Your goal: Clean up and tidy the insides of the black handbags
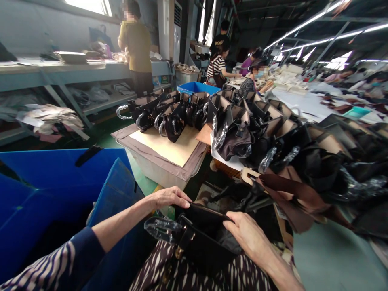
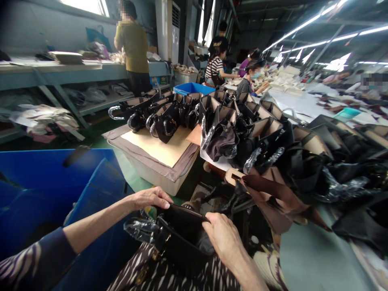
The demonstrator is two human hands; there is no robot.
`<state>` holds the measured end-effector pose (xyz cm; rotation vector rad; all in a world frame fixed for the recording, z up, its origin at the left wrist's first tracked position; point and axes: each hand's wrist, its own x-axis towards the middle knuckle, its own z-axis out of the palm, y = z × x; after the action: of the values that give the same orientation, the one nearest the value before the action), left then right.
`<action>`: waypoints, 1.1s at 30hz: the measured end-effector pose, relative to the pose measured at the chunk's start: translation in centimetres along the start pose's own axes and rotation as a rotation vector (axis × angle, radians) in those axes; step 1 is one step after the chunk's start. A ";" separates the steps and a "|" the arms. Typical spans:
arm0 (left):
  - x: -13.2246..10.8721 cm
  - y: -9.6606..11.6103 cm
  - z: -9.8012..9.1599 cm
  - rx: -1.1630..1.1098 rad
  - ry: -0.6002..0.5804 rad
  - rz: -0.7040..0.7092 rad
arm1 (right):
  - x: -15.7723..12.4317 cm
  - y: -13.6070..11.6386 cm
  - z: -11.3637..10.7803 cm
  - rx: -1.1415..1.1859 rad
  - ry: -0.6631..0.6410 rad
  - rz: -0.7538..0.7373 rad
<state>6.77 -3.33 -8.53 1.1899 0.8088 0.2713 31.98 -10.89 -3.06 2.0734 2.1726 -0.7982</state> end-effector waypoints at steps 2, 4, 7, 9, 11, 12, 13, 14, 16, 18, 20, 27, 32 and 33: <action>0.0 0.0 0.0 -0.017 0.026 -0.034 | 0.0 -0.2 -0.1 -0.008 0.000 -0.006; 0.0 0.0 0.1 -0.026 0.037 -0.042 | 0.0 -0.4 -0.2 -0.015 -0.006 -0.002; -0.1 -0.1 0.1 -0.006 0.013 0.001 | 0.1 -0.8 -0.5 -0.021 -0.026 0.018; -0.2 -0.2 0.1 0.049 0.012 0.040 | 0.1 -0.9 -0.5 -0.022 -0.032 0.019; -0.3 0.0 0.2 0.136 0.054 0.063 | 0.1 -1.0 -0.6 -0.021 -0.023 0.001; -0.2 0.3 0.2 0.184 0.084 0.073 | 0.2 -1.0 -0.5 -0.023 -0.019 -0.011; -0.2 0.5 0.3 0.235 0.109 0.084 | 0.2 -1.1 -0.5 -0.025 -0.017 -0.027; 0.0 0.9 0.3 0.288 0.127 0.093 | 0.2 -1.1 -0.5 -0.029 -0.018 -0.041; 0.3 1.6 0.6 0.417 0.142 0.111 | 0.3 -1.2 -0.6 -0.036 -0.027 -0.067; 0.8 2.3 0.9 0.568 0.157 0.131 | 0.3 -1.4 -0.6 -0.040 -0.028 -0.088; 1.3 2.7 1.5 0.700 0.208 0.167 | 0.3 -1.6 -0.7 -0.047 -0.032 -0.099; 1.9 1.6 3.0 0.780 0.341 0.264 | 0.7 -1.0 -1.2 -0.019 -0.056 -0.130; 2.1 0.7 3.1 0.721 0.347 0.307 | 1.2 -0.4 -1.6 0.002 -0.089 -0.188; 2.1 0.7 3.1 0.702 0.343 0.312 | 1.2 -0.3 -1.6 -0.013 -0.086 -0.190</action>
<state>10.51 -4.10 -8.36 1.9726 1.0582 0.4777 32.08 -9.18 -2.00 1.8104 2.3458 -0.8690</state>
